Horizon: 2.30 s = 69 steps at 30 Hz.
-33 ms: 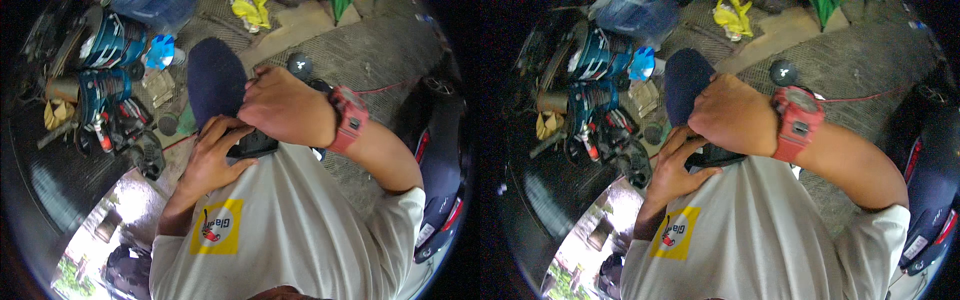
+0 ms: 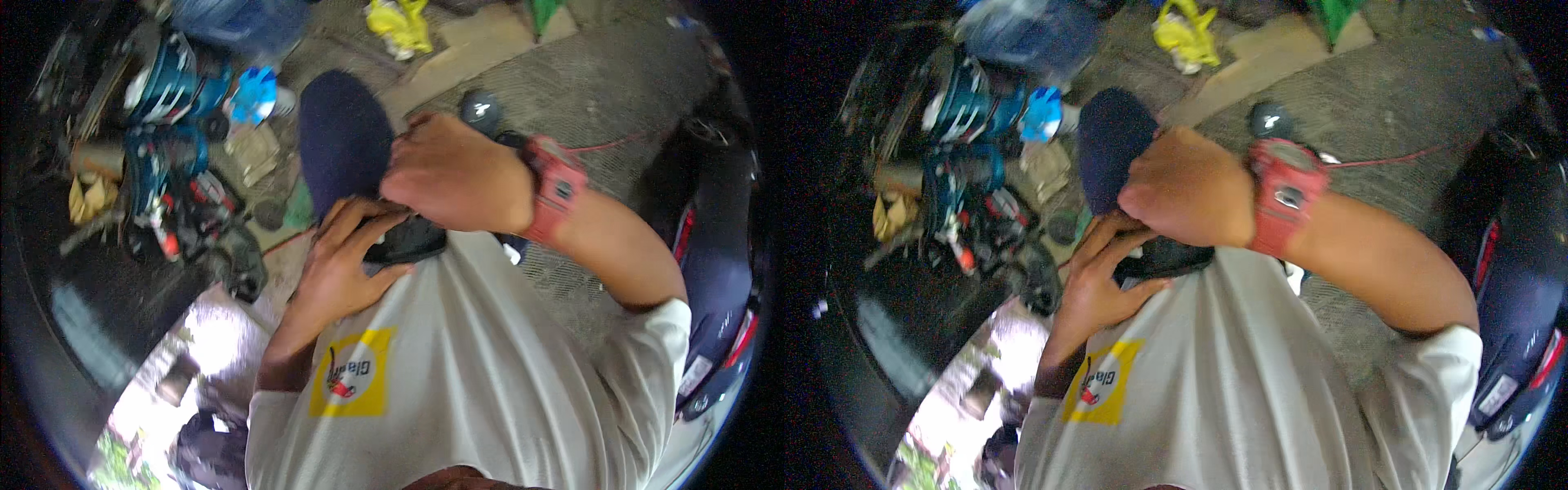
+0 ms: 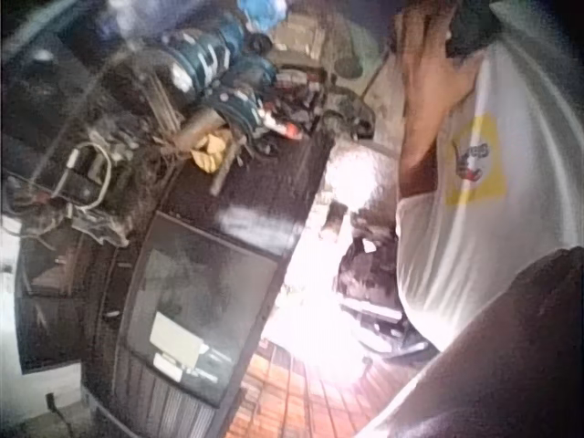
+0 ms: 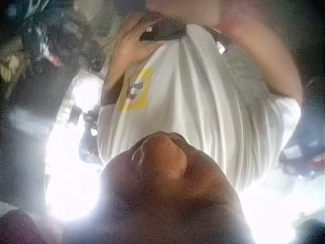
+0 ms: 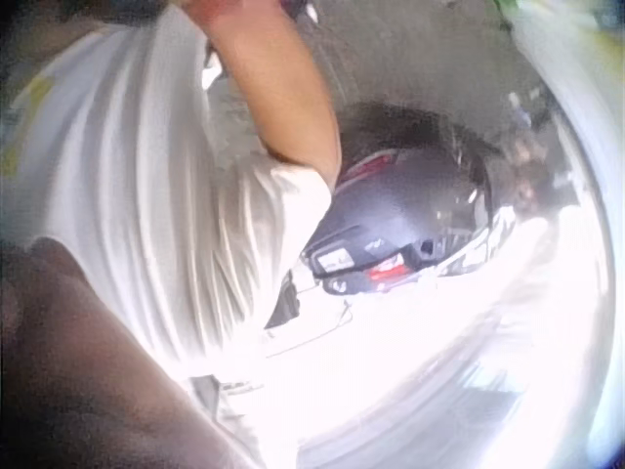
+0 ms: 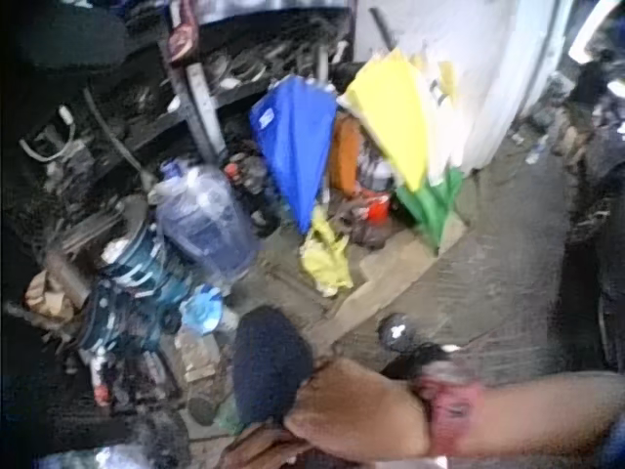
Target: The person disassembles an electronic component using a screwdriver, applies a white substance from a tube, and then uses a screwdriver to manipulate internal parts.
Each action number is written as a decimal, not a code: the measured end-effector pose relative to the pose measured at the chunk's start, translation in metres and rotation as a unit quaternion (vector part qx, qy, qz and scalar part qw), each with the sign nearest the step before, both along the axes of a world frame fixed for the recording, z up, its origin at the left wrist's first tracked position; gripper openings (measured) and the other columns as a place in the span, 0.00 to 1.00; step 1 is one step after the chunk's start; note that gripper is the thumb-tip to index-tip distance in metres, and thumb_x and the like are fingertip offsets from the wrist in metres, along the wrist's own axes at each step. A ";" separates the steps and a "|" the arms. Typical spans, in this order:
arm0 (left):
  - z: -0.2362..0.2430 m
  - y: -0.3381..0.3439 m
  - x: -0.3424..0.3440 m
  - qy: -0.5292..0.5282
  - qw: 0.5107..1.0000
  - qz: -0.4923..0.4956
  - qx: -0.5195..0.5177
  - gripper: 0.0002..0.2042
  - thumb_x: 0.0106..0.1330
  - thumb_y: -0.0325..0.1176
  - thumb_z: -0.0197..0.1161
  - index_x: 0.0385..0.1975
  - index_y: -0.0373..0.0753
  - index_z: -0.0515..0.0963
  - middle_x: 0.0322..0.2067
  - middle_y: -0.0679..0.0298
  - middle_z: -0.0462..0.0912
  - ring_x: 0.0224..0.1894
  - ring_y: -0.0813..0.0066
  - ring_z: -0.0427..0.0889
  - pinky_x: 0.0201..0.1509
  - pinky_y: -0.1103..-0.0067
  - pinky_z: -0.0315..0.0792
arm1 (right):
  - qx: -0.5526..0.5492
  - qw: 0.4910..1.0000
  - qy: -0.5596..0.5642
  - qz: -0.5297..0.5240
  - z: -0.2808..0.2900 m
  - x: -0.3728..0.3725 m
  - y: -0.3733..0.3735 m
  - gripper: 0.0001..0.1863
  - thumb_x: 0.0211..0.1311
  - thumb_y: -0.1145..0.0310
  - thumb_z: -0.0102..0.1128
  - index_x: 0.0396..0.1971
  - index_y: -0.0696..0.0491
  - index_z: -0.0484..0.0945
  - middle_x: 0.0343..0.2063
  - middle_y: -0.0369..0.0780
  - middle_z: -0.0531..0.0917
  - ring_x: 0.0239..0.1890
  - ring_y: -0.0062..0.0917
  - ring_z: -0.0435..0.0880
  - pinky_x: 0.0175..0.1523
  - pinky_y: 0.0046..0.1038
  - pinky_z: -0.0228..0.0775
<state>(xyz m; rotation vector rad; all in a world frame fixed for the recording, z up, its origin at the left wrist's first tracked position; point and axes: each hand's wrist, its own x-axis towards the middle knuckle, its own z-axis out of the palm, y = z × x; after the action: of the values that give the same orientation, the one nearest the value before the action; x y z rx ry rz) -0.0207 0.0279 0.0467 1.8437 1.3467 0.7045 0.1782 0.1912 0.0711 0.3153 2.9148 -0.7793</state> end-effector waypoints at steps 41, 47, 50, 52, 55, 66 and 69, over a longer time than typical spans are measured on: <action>0.011 -0.005 0.021 0.126 0.991 0.005 -0.034 0.34 0.53 0.45 0.88 0.61 0.40 0.86 0.57 0.59 0.83 0.63 0.52 0.81 0.66 0.59 0.80 | -0.047 0.985 -0.113 -0.120 0.028 0.059 -0.057 0.12 0.62 0.70 0.66 0.43 0.52 0.91 0.45 0.43 0.91 0.45 0.42 0.93 0.46 0.45 0.86; 0.009 -0.009 0.022 0.111 0.994 0.014 -0.018 0.33 0.53 0.46 0.89 0.59 0.40 0.87 0.55 0.58 0.84 0.61 0.51 0.82 0.64 0.58 0.80 | -0.174 0.966 -0.009 -0.189 0.007 0.062 -0.056 0.06 0.62 0.77 0.68 0.38 0.57 0.89 0.38 0.49 0.90 0.44 0.51 0.91 0.48 0.48 0.84; 0.008 -0.006 0.022 0.109 0.994 0.014 -0.023 0.32 0.52 0.44 0.88 0.58 0.39 0.86 0.55 0.57 0.84 0.61 0.50 0.82 0.65 0.58 0.79 | -0.149 0.964 -0.035 -0.219 0.012 0.060 -0.065 0.08 0.61 0.77 0.67 0.40 0.58 0.88 0.39 0.49 0.89 0.43 0.51 0.91 0.47 0.48 0.84; 0.009 -0.003 0.021 0.107 0.994 0.013 -0.029 0.32 0.52 0.43 0.88 0.57 0.38 0.85 0.55 0.57 0.83 0.61 0.50 0.82 0.65 0.57 0.79 | -0.103 0.964 -0.040 -0.243 0.017 0.055 -0.079 0.09 0.61 0.76 0.66 0.41 0.57 0.88 0.40 0.49 0.90 0.41 0.49 0.92 0.44 0.47 0.85; 0.008 0.004 0.024 0.104 0.994 0.014 -0.030 0.33 0.51 0.40 0.89 0.57 0.38 0.83 0.55 0.55 0.83 0.61 0.49 0.81 0.66 0.57 0.78 | -0.035 0.957 -0.031 -0.285 0.023 0.050 -0.102 0.10 0.64 0.72 0.65 0.42 0.55 0.88 0.42 0.49 0.90 0.38 0.45 0.94 0.40 0.44 0.87; 0.000 0.025 0.023 0.075 0.996 0.020 -0.039 0.33 0.54 0.31 0.86 0.60 0.38 0.77 0.57 0.52 0.79 0.63 0.46 0.78 0.68 0.56 0.76 | 0.025 0.929 0.015 -0.368 0.007 0.045 -0.130 0.15 0.66 0.71 0.64 0.51 0.56 0.85 0.47 0.44 0.85 0.41 0.36 0.93 0.40 0.36 0.88; -0.004 0.028 0.022 0.051 0.998 0.024 -0.034 0.33 0.54 0.31 0.86 0.60 0.38 0.76 0.56 0.52 0.79 0.62 0.45 0.78 0.66 0.56 0.76 | -0.033 0.924 0.010 -0.381 0.009 0.047 -0.131 0.19 0.67 0.73 0.64 0.56 0.58 0.85 0.47 0.46 0.85 0.39 0.40 0.92 0.42 0.38 0.89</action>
<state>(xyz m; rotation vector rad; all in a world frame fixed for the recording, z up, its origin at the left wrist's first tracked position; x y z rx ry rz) 0.0009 0.0556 0.0430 1.8197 1.4670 0.5903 0.2257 0.0599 0.0799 1.4862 2.7315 -0.9440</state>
